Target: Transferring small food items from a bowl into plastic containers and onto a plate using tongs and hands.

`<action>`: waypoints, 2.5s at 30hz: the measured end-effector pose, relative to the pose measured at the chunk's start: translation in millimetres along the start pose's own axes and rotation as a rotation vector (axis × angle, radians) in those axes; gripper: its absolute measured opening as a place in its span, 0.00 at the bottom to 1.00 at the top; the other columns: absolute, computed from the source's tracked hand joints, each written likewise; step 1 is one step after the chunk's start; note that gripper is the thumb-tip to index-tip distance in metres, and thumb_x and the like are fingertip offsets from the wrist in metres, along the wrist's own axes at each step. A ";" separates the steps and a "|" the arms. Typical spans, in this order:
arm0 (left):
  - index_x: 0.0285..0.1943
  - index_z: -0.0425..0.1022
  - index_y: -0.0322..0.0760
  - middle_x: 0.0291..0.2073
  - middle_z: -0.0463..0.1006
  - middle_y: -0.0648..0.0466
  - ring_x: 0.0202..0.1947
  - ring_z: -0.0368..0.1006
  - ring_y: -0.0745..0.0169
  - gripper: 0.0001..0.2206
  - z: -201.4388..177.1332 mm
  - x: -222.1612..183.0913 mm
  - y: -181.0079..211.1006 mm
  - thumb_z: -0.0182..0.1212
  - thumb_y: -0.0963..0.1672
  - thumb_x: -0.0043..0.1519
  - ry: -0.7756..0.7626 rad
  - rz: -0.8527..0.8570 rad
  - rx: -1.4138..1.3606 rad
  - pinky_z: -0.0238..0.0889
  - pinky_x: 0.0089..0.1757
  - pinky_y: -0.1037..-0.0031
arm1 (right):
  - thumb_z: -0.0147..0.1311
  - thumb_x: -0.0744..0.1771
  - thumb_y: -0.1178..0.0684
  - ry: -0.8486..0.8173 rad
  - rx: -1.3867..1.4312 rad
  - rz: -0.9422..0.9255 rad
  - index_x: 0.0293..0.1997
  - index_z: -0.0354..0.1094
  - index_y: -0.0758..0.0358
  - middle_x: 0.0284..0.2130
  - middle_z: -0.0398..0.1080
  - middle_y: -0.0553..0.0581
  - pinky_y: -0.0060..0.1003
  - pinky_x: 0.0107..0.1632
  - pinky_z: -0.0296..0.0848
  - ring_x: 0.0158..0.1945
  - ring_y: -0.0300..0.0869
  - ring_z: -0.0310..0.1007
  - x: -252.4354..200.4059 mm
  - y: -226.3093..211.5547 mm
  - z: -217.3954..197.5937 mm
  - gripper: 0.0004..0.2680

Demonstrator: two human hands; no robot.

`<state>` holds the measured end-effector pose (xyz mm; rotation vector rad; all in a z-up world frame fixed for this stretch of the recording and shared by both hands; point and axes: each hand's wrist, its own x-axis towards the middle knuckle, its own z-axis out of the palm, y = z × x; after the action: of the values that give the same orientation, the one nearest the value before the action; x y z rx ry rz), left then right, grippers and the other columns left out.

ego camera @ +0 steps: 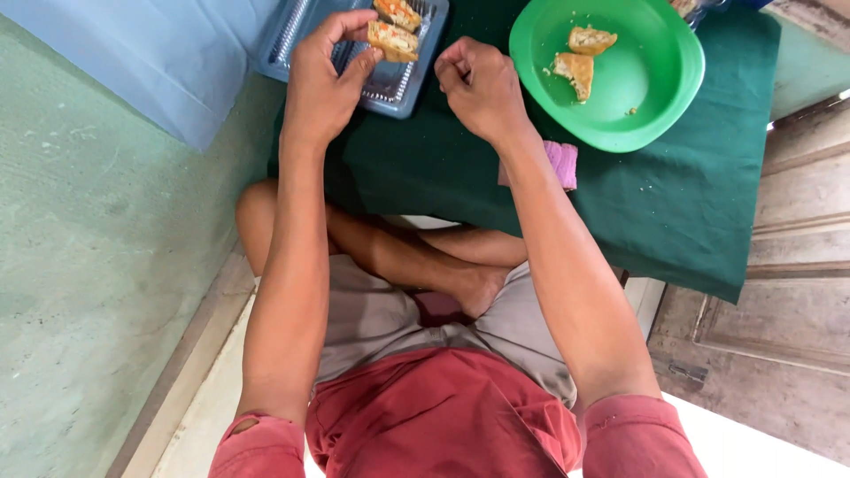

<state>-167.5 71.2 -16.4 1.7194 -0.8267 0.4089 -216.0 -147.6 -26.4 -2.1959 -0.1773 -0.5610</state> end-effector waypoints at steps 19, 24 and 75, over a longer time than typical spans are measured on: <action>0.58 0.75 0.34 0.43 0.81 0.50 0.42 0.78 0.62 0.16 2.5 1.3 -0.8 0.66 0.35 0.61 0.031 -0.019 0.089 0.71 0.46 0.71 | 0.54 0.67 0.60 -0.064 0.071 0.115 0.37 0.74 0.63 0.24 0.73 0.49 0.27 0.30 0.68 0.25 0.32 0.69 4.1 2.8 -2.5 0.03; 0.58 0.75 0.31 0.43 0.80 0.49 0.43 0.75 0.61 0.16 0.4 3.1 4.5 0.66 0.34 0.61 0.010 -0.026 0.042 0.69 0.48 0.71 | 0.48 0.67 0.62 -0.080 0.047 0.110 0.41 0.74 0.64 0.26 0.75 0.49 0.29 0.34 0.72 0.29 0.34 0.74 5.9 5.2 -3.0 0.06; 0.58 0.80 0.49 0.39 0.80 0.56 0.46 0.72 0.45 0.18 3.4 46.1 -42.2 0.71 0.43 0.57 -0.136 -0.172 0.341 0.67 0.49 0.58 | 0.56 0.68 0.48 -0.153 -0.145 0.392 0.64 0.66 0.72 0.34 0.80 0.59 0.49 0.50 0.76 0.48 0.50 0.79 55.1 -22.4 -11.5 0.20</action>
<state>-106.2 58.6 -17.0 2.1372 -0.7271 0.3320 -177.7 -145.8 20.6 -2.3322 0.2179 -0.1914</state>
